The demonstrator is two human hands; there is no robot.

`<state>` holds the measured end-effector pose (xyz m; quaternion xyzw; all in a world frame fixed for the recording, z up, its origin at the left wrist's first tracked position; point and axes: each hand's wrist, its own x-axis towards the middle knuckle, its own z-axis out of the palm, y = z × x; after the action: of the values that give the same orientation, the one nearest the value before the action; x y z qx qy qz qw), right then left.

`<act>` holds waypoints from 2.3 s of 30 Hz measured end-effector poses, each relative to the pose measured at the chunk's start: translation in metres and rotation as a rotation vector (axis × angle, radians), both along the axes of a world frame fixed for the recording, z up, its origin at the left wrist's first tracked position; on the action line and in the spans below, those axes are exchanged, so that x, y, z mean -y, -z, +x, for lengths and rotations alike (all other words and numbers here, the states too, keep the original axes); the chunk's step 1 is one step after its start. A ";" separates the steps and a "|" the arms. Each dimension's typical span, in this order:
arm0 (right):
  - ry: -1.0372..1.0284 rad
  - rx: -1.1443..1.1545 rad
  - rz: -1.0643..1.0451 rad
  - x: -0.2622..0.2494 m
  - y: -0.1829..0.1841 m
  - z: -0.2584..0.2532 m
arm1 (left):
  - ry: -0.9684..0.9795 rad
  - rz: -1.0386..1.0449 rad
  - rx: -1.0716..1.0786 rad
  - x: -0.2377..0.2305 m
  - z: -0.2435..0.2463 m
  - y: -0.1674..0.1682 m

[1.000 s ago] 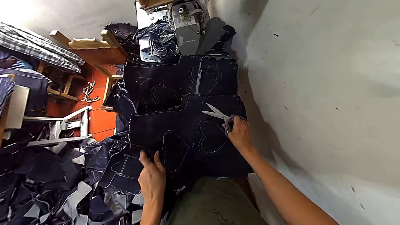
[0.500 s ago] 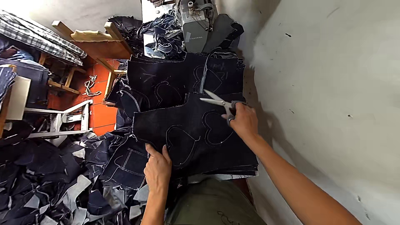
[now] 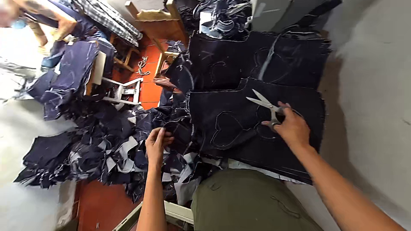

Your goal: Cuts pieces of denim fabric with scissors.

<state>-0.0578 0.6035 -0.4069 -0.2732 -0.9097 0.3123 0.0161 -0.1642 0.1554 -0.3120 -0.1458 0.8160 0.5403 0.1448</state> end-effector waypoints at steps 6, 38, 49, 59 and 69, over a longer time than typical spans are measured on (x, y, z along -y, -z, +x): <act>-0.001 0.039 0.027 0.000 0.001 -0.002 | 0.633 -0.450 0.454 0.048 0.093 0.140; -1.029 0.844 -0.564 0.134 -0.065 0.048 | 0.012 -0.167 -0.305 0.027 0.189 0.019; -1.059 0.556 -0.732 0.136 -0.024 0.027 | 0.120 0.252 -0.101 -0.001 0.221 0.014; -1.152 0.501 -0.803 0.142 -0.043 0.036 | -0.245 0.431 -0.349 0.010 0.249 0.018; -0.485 0.155 -0.499 0.353 -0.130 0.086 | 0.398 -0.162 -0.301 0.010 0.263 0.002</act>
<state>0.0282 0.2505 -0.2767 -0.0676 -0.8422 0.4980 -0.1951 0.0993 0.1453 -0.3144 0.0885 0.8815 0.4498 0.1130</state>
